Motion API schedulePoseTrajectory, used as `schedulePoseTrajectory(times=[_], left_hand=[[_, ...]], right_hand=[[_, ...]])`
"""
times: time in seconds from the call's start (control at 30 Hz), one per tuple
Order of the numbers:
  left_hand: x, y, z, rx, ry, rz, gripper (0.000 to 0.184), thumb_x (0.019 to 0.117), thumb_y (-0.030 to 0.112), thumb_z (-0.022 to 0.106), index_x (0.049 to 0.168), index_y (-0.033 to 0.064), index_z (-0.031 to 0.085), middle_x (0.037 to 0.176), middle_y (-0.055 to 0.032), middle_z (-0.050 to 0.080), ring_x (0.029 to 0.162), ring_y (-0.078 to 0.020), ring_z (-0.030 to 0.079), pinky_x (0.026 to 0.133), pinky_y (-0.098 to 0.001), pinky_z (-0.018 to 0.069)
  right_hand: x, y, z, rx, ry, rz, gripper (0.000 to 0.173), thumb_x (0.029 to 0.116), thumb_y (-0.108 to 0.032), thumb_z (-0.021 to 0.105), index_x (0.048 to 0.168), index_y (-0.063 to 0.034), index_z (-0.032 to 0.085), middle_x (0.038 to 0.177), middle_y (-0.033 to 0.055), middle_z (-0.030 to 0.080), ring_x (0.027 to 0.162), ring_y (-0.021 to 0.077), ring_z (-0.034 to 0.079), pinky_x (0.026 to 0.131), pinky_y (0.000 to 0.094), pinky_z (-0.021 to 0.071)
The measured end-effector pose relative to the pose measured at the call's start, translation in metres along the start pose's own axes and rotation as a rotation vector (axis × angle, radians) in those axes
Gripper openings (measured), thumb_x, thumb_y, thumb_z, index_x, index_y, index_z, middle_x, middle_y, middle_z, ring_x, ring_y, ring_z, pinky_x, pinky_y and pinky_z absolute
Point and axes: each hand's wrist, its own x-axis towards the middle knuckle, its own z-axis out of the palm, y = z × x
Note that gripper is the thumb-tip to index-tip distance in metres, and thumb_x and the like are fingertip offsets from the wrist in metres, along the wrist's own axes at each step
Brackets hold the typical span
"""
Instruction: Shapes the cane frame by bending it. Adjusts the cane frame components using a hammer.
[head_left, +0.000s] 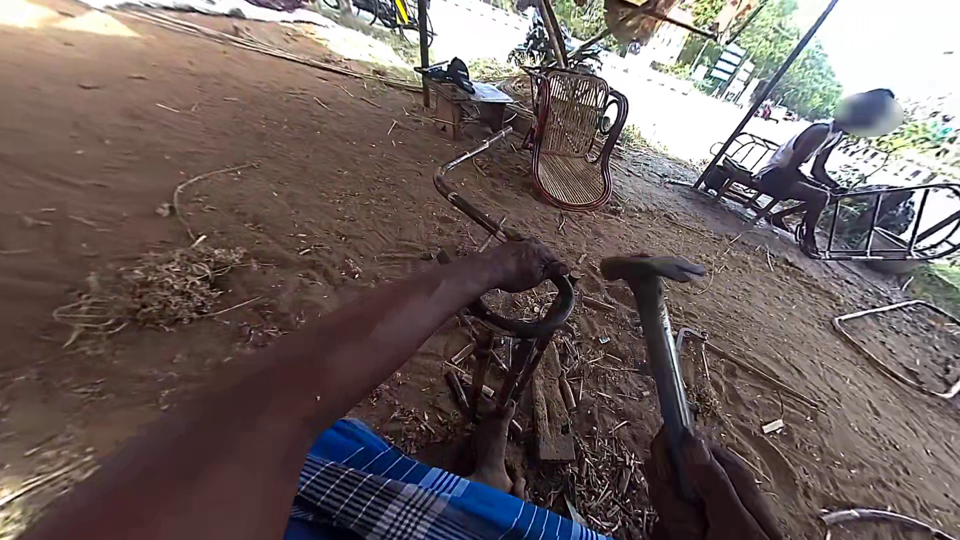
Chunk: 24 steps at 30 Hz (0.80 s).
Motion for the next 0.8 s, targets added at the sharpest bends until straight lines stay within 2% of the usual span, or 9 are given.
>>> schedulePoseTrajectory(times=[0.1, 0.2, 0.3, 0.4, 0.53, 0.6, 0.7, 0.73, 0.8], left_hand=[[-0.002, -0.001, -0.002, 0.002, -0.027, -0.008, 0.059, 0.1096, 0.054, 0.024, 0.118, 0.0185, 0.071, 0.114, -0.0079, 0.07, 0.119, -0.0285, 0.063, 0.106, -0.0583, 0.0436], [-0.004, 0.003, -0.002, -0.016, -0.019, -0.009, 0.059, 0.11, 0.052, 0.027, 0.108, 0.0136, 0.072, 0.105, -0.0092, 0.069, 0.11, -0.0279, 0.064, 0.102, -0.0553, 0.0464], [-0.004, -0.002, -0.002, -0.034, -0.02, -0.032, 0.061, 0.1094, 0.054, 0.027, 0.107, 0.014, 0.072, 0.105, -0.0091, 0.071, 0.113, -0.0279, 0.065, 0.105, -0.0565, 0.045], [0.001, 0.001, 0.0, -0.018, -0.021, -0.015, 0.06, 0.1094, 0.054, 0.026, 0.107, 0.0159, 0.071, 0.105, -0.0078, 0.07, 0.113, -0.0273, 0.064, 0.105, -0.0572, 0.044], [-0.004, 0.011, -0.005, -0.034, -0.014, 0.0, 0.057, 0.1105, 0.05, 0.029, 0.116, 0.0133, 0.072, 0.114, -0.0104, 0.07, 0.119, -0.029, 0.062, 0.108, -0.0554, 0.0419], [-0.005, 0.005, -0.009, -0.029, -0.009, -0.022, 0.058, 0.1108, 0.05, 0.028, 0.119, 0.0133, 0.072, 0.119, -0.0107, 0.071, 0.121, -0.0286, 0.062, 0.111, -0.0554, 0.041], [-0.001, 0.004, 0.001, -0.019, -0.027, -0.024, 0.058, 0.1106, 0.05, 0.027, 0.121, 0.0156, 0.072, 0.12, -0.0082, 0.071, 0.123, -0.0275, 0.062, 0.111, -0.0554, 0.0403], [-0.001, 0.006, 0.0, -0.012, -0.037, -0.031, 0.058, 0.1104, 0.051, 0.026, 0.121, 0.016, 0.071, 0.121, -0.0079, 0.071, 0.124, -0.0279, 0.06, 0.111, -0.0555, 0.0389], [-0.003, 0.006, 0.0, 0.004, -0.024, -0.028, 0.059, 0.11, 0.052, 0.026, 0.12, 0.016, 0.071, 0.119, -0.0078, 0.071, 0.124, -0.0286, 0.06, 0.111, -0.0561, 0.0394]], right_hand=[[0.01, 0.0, 0.0, -0.224, -0.055, 0.167, 0.059, 0.1012, -0.071, 0.034, 0.088, -0.0174, 0.055, 0.06, -0.005, 0.042, 0.044, 0.007, 0.039, 0.038, 0.0252, 0.036], [0.013, -0.025, -0.01, -0.042, -0.07, 0.435, 0.049, 0.1059, -0.059, 0.036, 0.09, -0.016, 0.055, 0.059, -0.0044, 0.04, 0.039, 0.0054, 0.034, 0.033, 0.0218, 0.032], [0.001, -0.073, 0.002, 0.194, 0.026, 0.072, 0.042, 0.105, -0.057, 0.044, 0.092, -0.0199, 0.059, 0.063, -0.0094, 0.045, 0.042, -0.0018, 0.039, 0.036, 0.0157, 0.0363], [0.009, -0.048, 0.012, -0.014, 0.139, -0.275, 0.049, 0.097, -0.07, 0.047, 0.083, -0.0249, 0.06, 0.059, -0.0119, 0.047, 0.045, -0.0006, 0.043, 0.04, 0.0199, 0.0383], [0.008, -0.022, -0.011, -0.115, 0.026, 0.39, 0.053, 0.1059, -0.06, 0.033, 0.084, -0.0164, 0.053, 0.055, -0.0055, 0.041, 0.037, 0.0051, 0.035, 0.033, 0.023, 0.0332], [0.001, -0.062, -0.009, 0.029, 0.097, 0.214, 0.05, 0.1053, -0.06, 0.038, 0.085, -0.0186, 0.056, 0.057, -0.0085, 0.042, 0.039, 0.0012, 0.036, 0.033, 0.0192, 0.0332], [-0.002, -0.082, 0.002, 0.074, 0.139, -0.345, 0.045, 0.0963, -0.067, 0.052, 0.087, -0.0251, 0.065, 0.061, -0.0103, 0.053, 0.046, 0.0002, 0.047, 0.042, 0.0198, 0.0412], [0.0, -0.064, 0.006, 0.019, 0.151, -0.369, 0.045, 0.0961, -0.068, 0.052, 0.085, -0.0262, 0.066, 0.06, -0.0109, 0.053, 0.048, 0.0007, 0.049, 0.043, 0.0212, 0.0424], [0.0, -0.018, 0.003, -0.179, 0.082, -0.016, 0.049, 0.103, -0.064, 0.041, 0.079, -0.0241, 0.058, 0.057, -0.0105, 0.045, 0.045, 0.001, 0.04, 0.042, 0.0215, 0.0356]])
